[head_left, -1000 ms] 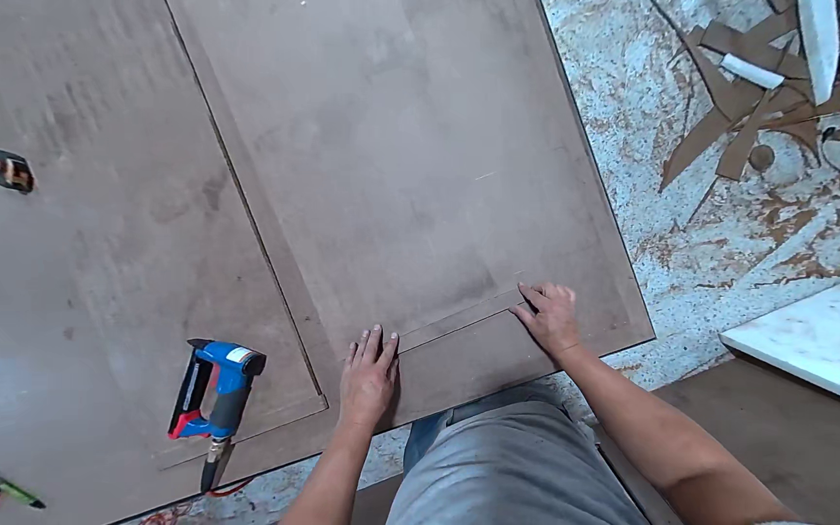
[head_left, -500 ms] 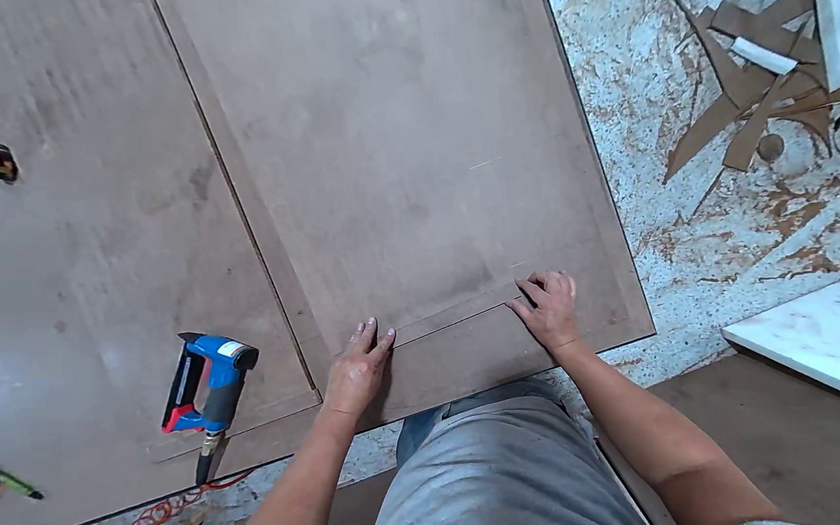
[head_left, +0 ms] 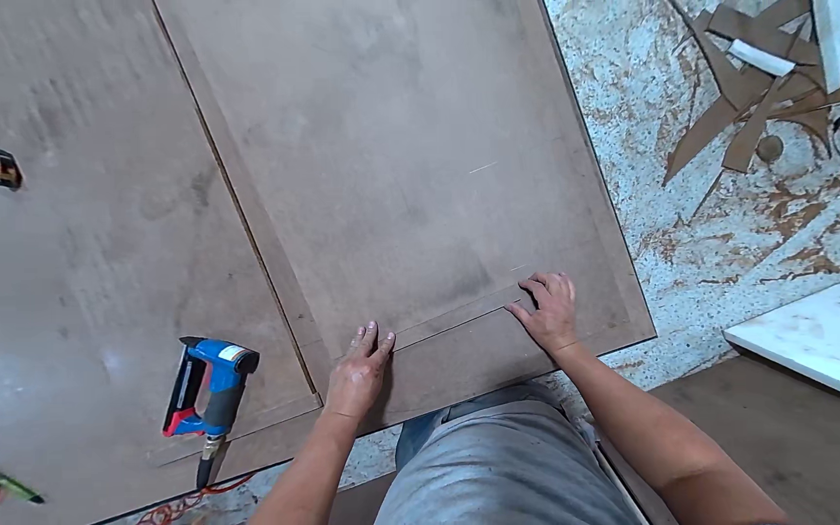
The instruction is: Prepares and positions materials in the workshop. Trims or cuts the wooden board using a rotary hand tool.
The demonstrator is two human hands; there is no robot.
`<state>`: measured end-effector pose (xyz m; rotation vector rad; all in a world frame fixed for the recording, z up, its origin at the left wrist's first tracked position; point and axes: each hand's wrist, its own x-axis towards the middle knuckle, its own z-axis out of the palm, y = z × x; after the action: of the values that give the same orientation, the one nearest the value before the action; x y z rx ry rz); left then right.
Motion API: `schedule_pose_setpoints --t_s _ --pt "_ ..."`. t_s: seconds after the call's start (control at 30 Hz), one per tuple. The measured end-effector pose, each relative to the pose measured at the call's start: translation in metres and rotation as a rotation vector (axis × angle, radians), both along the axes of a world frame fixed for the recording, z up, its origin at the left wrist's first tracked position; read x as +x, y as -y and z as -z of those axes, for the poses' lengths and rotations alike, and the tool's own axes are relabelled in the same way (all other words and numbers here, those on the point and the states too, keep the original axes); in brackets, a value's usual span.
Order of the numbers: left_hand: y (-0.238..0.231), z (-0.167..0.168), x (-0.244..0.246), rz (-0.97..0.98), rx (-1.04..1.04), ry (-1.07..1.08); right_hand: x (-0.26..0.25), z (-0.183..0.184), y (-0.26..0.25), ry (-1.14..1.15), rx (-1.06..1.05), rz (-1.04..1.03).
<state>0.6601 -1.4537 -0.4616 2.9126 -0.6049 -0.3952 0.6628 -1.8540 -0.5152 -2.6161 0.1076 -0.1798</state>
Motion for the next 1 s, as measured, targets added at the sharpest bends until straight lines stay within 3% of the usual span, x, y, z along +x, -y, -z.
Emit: schedule_pose_setpoints --t_s 0.17,0.4,0.57,0.63,0.7,0.83,0.9,1.0 --pt "0.002 -0.004 0.0 -0.025 -0.02 -0.009 0.004 -0.012 -0.022 -0.006 -0.022 -0.203" --pt "0.003 -0.009 -0.001 -0.096 -0.063 -0.071 0.049 -0.015 -0.12 -0.147 -0.052 -0.692" --pt "-0.013 -0.01 0.003 -0.081 -0.105 -0.19 0.054 0.0 -0.129 -0.095 -0.114 -0.701" --pt "-0.037 -0.022 0.008 -0.14 -0.131 -0.262 0.055 -0.001 -0.128 -0.114 -0.134 -0.712" --pt "-0.075 -0.037 0.004 -0.324 -0.146 -0.181 0.056 0.0 -0.127 -0.131 -0.151 -0.723" --pt "-0.176 -0.071 0.004 -0.706 0.045 -0.021 0.054 0.0 -0.128 -0.117 -0.194 -0.724" --pt "-0.214 -0.067 0.007 -0.83 0.176 -0.103 0.055 -0.001 -0.128 -0.117 -0.209 -0.724" --pt "-0.241 -0.043 0.014 -0.833 0.265 -0.291 0.053 0.0 -0.131 -0.126 -0.219 -0.723"
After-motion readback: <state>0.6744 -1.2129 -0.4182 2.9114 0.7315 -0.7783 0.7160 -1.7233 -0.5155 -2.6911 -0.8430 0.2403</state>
